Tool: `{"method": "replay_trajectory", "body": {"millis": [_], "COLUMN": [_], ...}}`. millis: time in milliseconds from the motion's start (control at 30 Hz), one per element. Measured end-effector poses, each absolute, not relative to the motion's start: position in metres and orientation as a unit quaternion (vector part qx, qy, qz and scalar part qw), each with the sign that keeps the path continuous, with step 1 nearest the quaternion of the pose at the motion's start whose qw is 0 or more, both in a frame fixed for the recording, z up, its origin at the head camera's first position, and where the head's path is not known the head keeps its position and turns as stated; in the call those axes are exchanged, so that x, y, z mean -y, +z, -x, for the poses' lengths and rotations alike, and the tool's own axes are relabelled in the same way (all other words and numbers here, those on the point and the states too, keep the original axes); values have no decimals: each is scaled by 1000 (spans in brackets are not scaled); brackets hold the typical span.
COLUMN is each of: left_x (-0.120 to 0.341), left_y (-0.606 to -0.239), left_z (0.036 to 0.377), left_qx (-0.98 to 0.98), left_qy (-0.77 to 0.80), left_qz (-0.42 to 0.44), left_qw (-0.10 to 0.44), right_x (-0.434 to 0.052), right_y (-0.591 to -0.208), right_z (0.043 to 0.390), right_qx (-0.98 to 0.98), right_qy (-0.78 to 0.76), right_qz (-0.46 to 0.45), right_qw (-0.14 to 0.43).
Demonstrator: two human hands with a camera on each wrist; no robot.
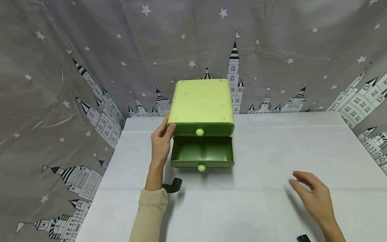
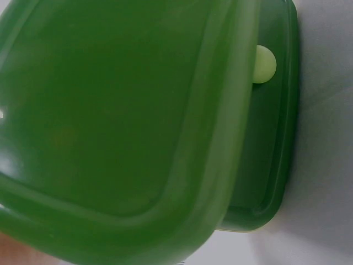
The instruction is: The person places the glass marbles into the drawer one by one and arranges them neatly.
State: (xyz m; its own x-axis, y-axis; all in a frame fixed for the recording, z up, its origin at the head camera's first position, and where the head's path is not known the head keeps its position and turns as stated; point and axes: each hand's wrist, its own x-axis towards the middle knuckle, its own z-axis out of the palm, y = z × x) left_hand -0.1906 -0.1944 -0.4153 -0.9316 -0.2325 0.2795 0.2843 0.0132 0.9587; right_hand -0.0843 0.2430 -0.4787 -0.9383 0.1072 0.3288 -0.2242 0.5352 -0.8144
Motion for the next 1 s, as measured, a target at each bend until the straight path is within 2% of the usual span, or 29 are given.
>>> {"method": "replay_trajectory", "body": {"millis": [1000], "left_x": [194], "left_y": [-414], "left_z": [189], "left_qx": [691], "left_qy": [-699], "left_qz": [18], "left_qw": [181], "right_x": [-265], "right_y": [-508], "right_z": [89], "right_qx": [898], "right_qy": [405], "right_qz": [-24], "right_qw": [171]}}
